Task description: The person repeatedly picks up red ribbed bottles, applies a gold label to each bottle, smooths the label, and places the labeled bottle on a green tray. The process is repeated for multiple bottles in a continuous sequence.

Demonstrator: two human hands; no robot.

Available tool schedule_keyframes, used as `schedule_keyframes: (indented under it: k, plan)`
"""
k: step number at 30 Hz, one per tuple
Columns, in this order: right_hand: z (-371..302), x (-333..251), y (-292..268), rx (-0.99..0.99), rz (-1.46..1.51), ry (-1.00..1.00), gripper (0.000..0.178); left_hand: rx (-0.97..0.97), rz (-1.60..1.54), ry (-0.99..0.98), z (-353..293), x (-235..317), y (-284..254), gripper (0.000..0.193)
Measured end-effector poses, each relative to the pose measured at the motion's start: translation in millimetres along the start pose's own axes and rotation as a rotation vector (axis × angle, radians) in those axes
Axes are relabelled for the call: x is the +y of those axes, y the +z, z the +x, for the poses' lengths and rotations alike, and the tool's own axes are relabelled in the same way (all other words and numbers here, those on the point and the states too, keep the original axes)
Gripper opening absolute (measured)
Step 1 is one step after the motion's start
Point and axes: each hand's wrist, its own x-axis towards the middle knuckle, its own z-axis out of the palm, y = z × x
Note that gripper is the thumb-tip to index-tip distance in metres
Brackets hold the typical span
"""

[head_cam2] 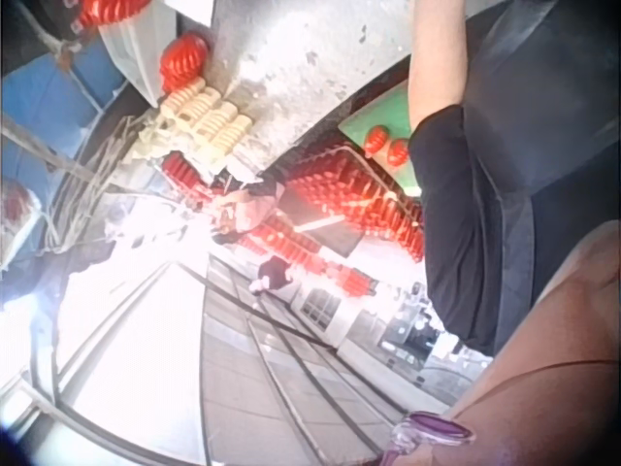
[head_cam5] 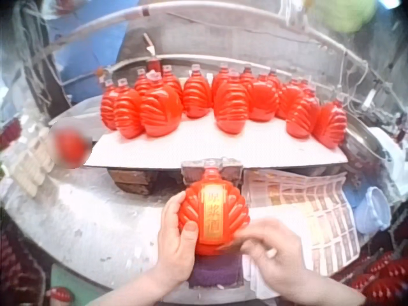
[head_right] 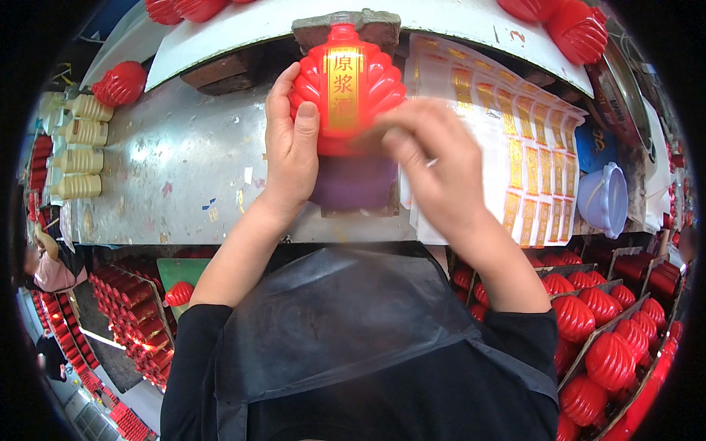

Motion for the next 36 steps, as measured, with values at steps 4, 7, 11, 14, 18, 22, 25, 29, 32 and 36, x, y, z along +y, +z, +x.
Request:
schedule_keyframes:
  k: [4,7,11,14,18,22,25,29,32,36]
  plan:
    - [22.6,13.4,3.5,0.117,-0.149,0.176,0.048,0.002,0.060,0.044,-0.5,3.6,3.8,0.070]
    - [37.4,18.7,15.7,-0.009,-0.145,0.326,0.087,0.000,0.069,0.015,1.1,4.7,5.1,0.071]
    - [47.4,22.1,20.5,-0.046,-0.101,0.366,0.094,0.001,0.063,0.015,2.8,3.6,5.6,0.074]
    - [48.1,23.3,18.2,-0.045,-0.067,0.369,0.096,0.004,0.063,0.020,2.8,3.1,6.5,0.077]
    - [46.2,23.6,17.7,-0.053,-0.045,0.388,0.096,-0.020,0.044,-0.007,2.3,3.5,4.7,0.079]
    - [45.4,21.9,19.9,-0.055,-0.037,0.398,0.096,-0.044,0.003,-0.021,3.0,3.2,1.4,0.079]
    - [45.4,20.3,19.5,-0.054,-0.024,0.394,0.095,-0.067,-0.038,-0.032,3.7,2.5,-0.9,0.077]
    - [45.2,18.5,18.9,-0.059,-0.050,0.414,0.096,-0.087,-0.009,-0.007,4.5,2.1,-3.2,0.076]
    - [44.9,17.9,20.2,-0.058,-0.059,0.416,0.097,-0.092,0.011,0.004,3.7,1.5,-3.7,0.076]
    - [44.1,18.5,21.5,-0.043,-0.065,0.397,0.097,-0.100,0.020,0.008,2.9,-1.1,-5.2,0.075]
